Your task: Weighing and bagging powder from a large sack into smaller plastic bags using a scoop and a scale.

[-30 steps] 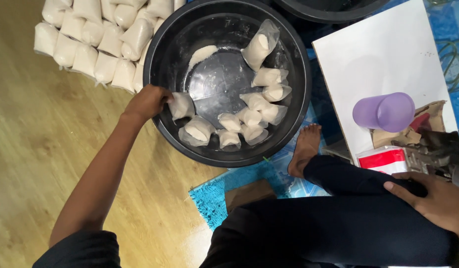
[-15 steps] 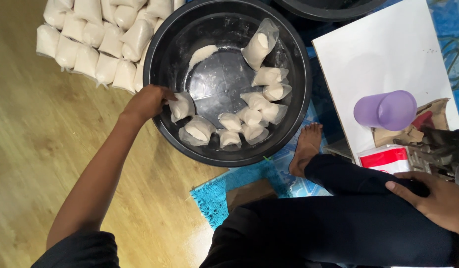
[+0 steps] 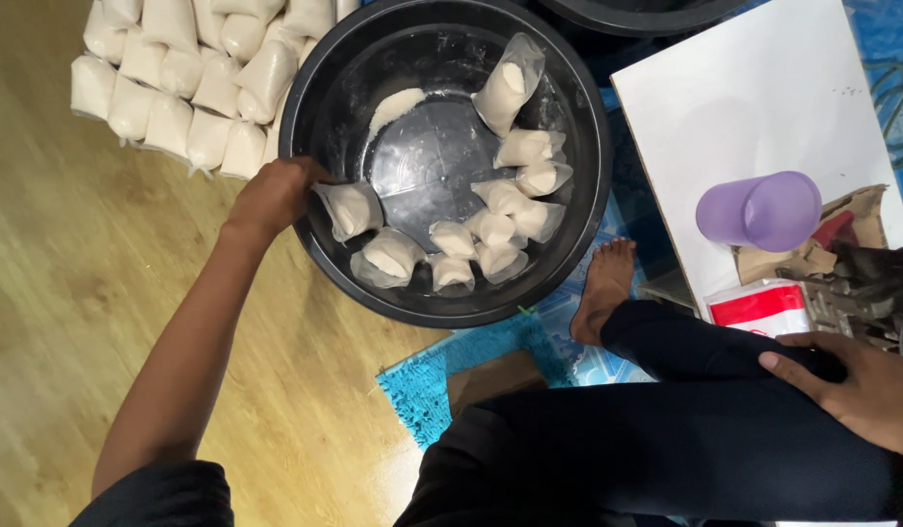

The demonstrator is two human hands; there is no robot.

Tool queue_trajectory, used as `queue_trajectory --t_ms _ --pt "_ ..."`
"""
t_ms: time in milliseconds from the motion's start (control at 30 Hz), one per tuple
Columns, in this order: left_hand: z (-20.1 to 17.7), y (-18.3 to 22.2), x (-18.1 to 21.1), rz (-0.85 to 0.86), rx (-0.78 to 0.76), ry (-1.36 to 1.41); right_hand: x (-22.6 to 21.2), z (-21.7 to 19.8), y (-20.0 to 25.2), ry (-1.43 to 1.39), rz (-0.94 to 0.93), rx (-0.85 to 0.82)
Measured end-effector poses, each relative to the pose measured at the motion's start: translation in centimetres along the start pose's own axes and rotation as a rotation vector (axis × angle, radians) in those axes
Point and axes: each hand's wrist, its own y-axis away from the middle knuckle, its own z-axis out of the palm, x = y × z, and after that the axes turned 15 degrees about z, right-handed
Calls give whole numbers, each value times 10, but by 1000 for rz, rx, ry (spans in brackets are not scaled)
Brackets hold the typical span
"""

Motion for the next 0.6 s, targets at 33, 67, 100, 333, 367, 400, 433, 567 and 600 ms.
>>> queue_trajectory --t_ms 33,67,100,333,367,400,433,567,600 --pt "-1 -1 0 1 -1 -1 -1 -1 0 -1 0 -1" --pt "-2 -1 -1 26 24 6 -2 -2 1 9 7 -16" --pt "-3 -2 -1 51 49 13 -3 -4 1 18 15 -31" --pt "-4 -3 17 92 95 37 -2 -3 0 -30 -11 -30" --pt "-1 -4 17 102 63 7 -1 -1 -3 12 -16 -27" --pt "2 -5 18 113 32 -23 -1 1 -6 54 -20 -23" --pt "4 -4 17 114 31 -22 -2 0 -3 53 -19 -24" --pt "14 -3 8 117 85 -122 -7 -9 8 16 -3 -36" --pt "17 -4 4 139 143 -166 -8 -12 12 35 -10 -58"
